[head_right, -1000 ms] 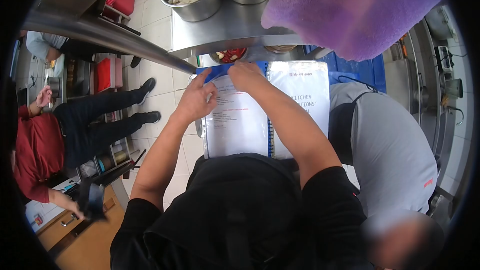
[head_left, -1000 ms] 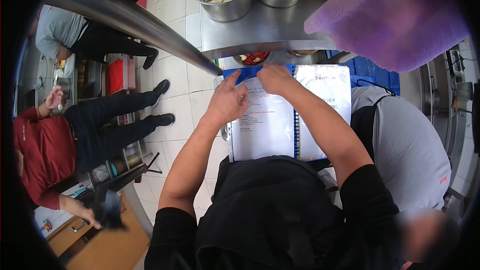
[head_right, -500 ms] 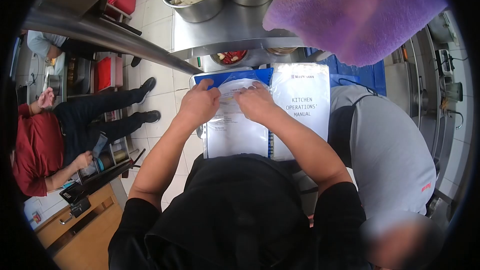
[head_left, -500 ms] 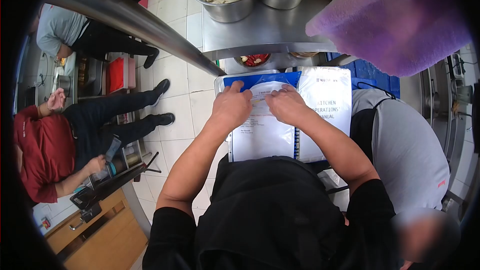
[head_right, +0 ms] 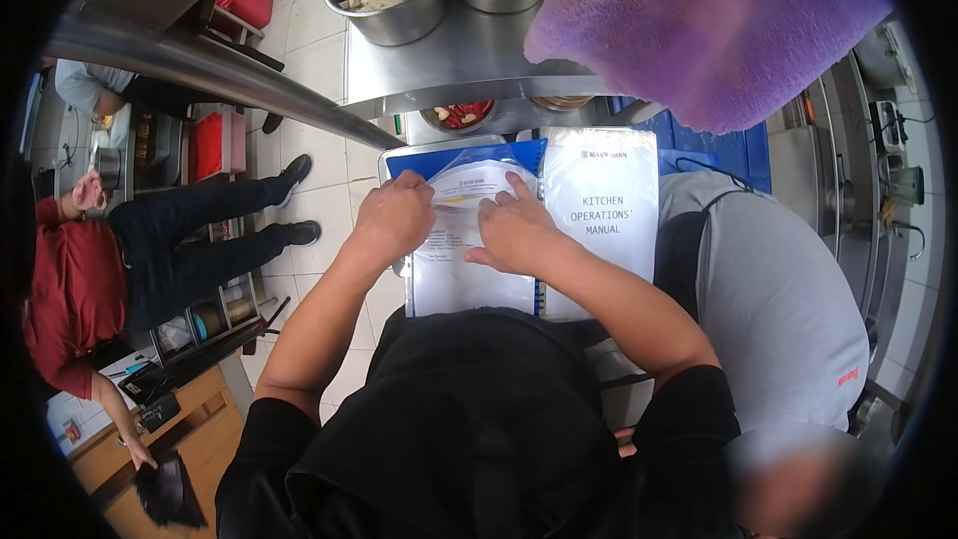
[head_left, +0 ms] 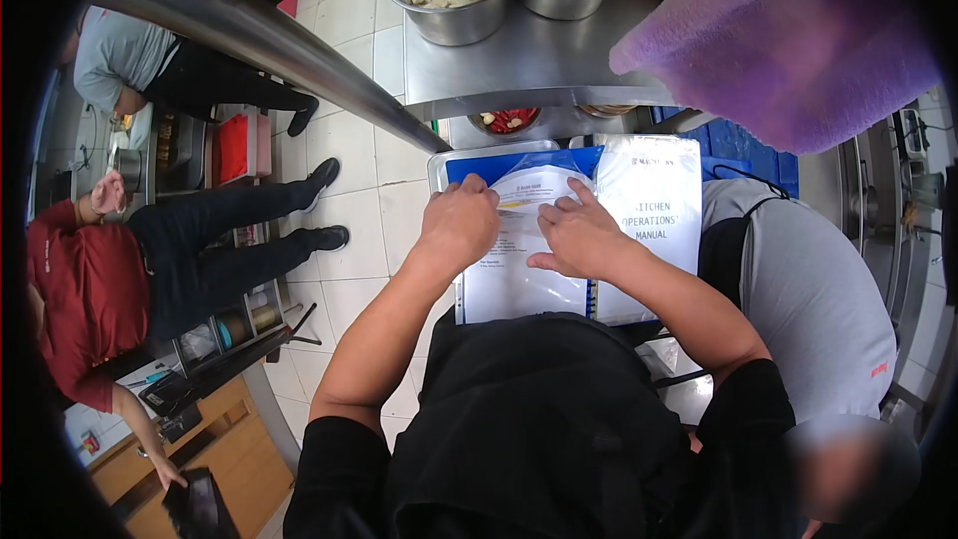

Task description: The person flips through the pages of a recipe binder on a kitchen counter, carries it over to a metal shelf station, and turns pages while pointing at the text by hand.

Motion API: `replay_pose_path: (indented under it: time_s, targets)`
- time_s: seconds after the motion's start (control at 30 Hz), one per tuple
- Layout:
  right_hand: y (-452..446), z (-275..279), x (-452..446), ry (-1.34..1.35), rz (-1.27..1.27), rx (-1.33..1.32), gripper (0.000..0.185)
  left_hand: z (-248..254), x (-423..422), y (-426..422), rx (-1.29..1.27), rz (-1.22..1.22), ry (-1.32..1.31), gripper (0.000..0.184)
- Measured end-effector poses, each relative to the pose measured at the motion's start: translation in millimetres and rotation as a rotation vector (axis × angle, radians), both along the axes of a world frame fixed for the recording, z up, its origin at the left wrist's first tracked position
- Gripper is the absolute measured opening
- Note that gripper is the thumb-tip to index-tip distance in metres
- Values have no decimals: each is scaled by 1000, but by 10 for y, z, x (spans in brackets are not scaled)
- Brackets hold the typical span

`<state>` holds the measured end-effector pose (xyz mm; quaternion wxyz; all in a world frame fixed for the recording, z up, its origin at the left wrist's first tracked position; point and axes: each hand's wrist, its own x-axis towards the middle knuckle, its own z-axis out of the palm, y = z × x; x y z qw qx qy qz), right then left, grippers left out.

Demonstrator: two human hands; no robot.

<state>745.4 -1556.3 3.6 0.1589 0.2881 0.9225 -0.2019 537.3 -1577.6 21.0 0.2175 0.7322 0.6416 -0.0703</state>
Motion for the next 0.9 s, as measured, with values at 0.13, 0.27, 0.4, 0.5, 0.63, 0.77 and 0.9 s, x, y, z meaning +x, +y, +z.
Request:
replay_pose_path:
  time_s: [0.13, 0.27, 0.4, 0.5, 0.63, 0.77, 0.9]
  targets:
    - [-64, 71, 56, 35, 56, 28, 62, 156, 24, -25, 7, -7, -12, 23]
    - [-88, 258, 75, -7, 110, -41, 61, 223, 41, -98, 15, -45, -5, 25]
    - [-106, 340, 99, -11, 115, -93, 58, 353, 73, -107, -76, -67, 13, 26]
    - [-102, 384, 96, -22, 127, -117, 56, 373, 74, -115, -94, -78, 4, 26]
    - [-144, 316, 135, 50, 113, -110, 54, 314, 81, -99, -80, -56, -18, 23]
    - [-167, 351, 131, 34, 129, -67, 57, 298, 88, -30, -35, 37, -157, 20]
    - [-259, 299, 160, 85, 131, -12, 55, 277, 160, 59, -40, 74, -260, 31]
